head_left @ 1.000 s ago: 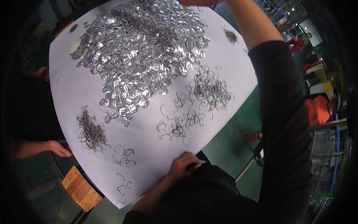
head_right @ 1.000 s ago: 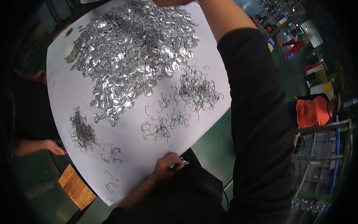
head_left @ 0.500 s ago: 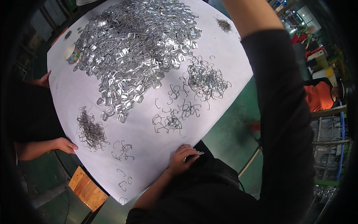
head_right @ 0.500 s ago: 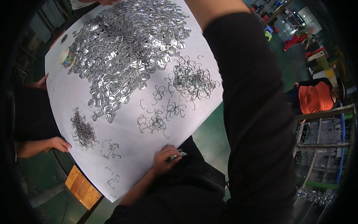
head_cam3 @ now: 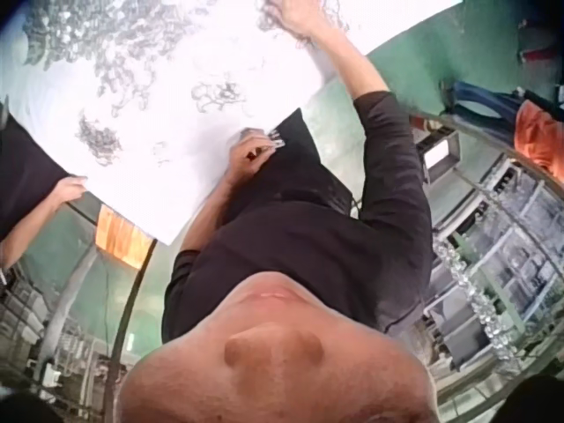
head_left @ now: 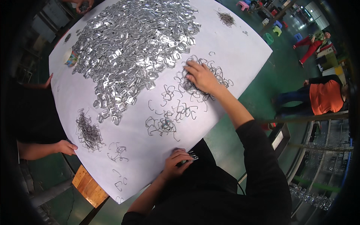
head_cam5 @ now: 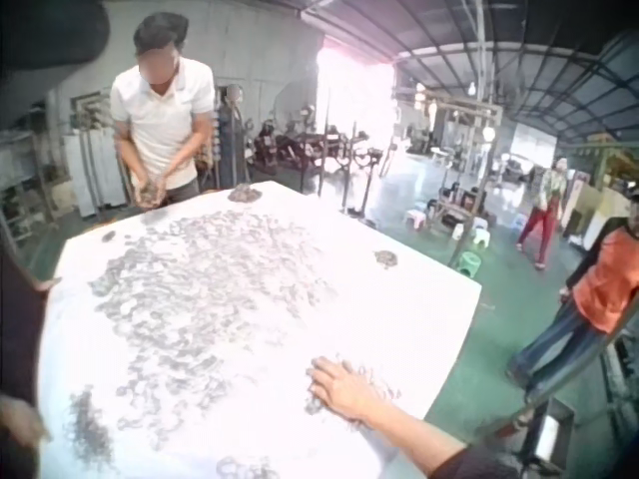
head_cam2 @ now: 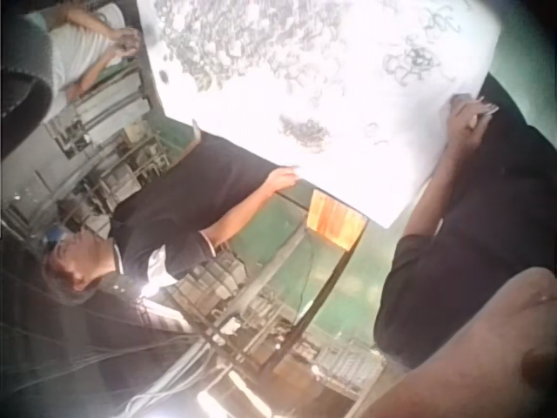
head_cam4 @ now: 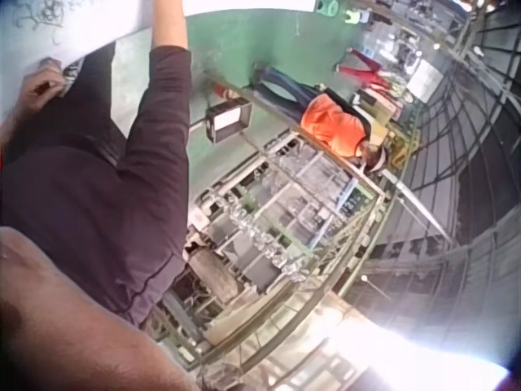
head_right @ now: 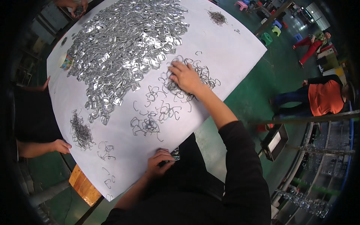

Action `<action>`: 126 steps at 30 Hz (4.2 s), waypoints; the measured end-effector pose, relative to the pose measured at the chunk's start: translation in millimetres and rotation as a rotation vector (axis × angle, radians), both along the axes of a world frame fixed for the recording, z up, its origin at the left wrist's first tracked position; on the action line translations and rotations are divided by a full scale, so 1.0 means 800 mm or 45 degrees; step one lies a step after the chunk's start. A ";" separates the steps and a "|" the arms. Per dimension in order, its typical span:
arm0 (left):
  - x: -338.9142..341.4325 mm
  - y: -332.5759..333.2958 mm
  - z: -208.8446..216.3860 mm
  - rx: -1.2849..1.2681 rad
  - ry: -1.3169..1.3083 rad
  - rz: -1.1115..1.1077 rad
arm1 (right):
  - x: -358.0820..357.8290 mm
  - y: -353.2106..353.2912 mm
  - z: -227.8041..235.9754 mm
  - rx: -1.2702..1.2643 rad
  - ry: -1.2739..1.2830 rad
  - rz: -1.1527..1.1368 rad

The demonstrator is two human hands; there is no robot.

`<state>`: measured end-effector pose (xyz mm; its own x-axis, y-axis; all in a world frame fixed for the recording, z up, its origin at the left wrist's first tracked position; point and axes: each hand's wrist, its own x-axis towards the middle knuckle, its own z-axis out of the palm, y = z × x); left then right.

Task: The person attaches small metal hooks to a longer metal chain, then hangs the completed chains on a metal rack.

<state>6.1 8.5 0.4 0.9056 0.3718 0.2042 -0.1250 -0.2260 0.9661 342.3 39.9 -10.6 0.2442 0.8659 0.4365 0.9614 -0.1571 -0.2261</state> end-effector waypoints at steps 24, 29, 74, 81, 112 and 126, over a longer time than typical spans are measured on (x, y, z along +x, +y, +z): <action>0.002 -0.002 0.002 -0.002 0.030 -0.003 | 0.035 0.066 0.033 -0.577 0.602 -0.074; -0.001 -0.005 0.001 -0.024 0.036 0.014 | -0.002 0.080 0.046 -0.726 0.500 -0.528; -0.026 -0.019 0.055 0.196 -0.059 0.307 | -0.300 -0.241 0.098 0.643 1.777 0.008; -0.044 0.201 0.005 1.155 0.523 1.178 | -0.297 -0.240 0.092 0.650 1.666 0.060; -0.003 -0.020 0.116 0.059 0.406 0.164 | -0.292 -0.227 0.082 0.409 1.458 0.019; -0.008 -0.030 0.086 0.190 0.217 0.314 | -0.290 -0.226 0.084 0.230 1.224 -0.064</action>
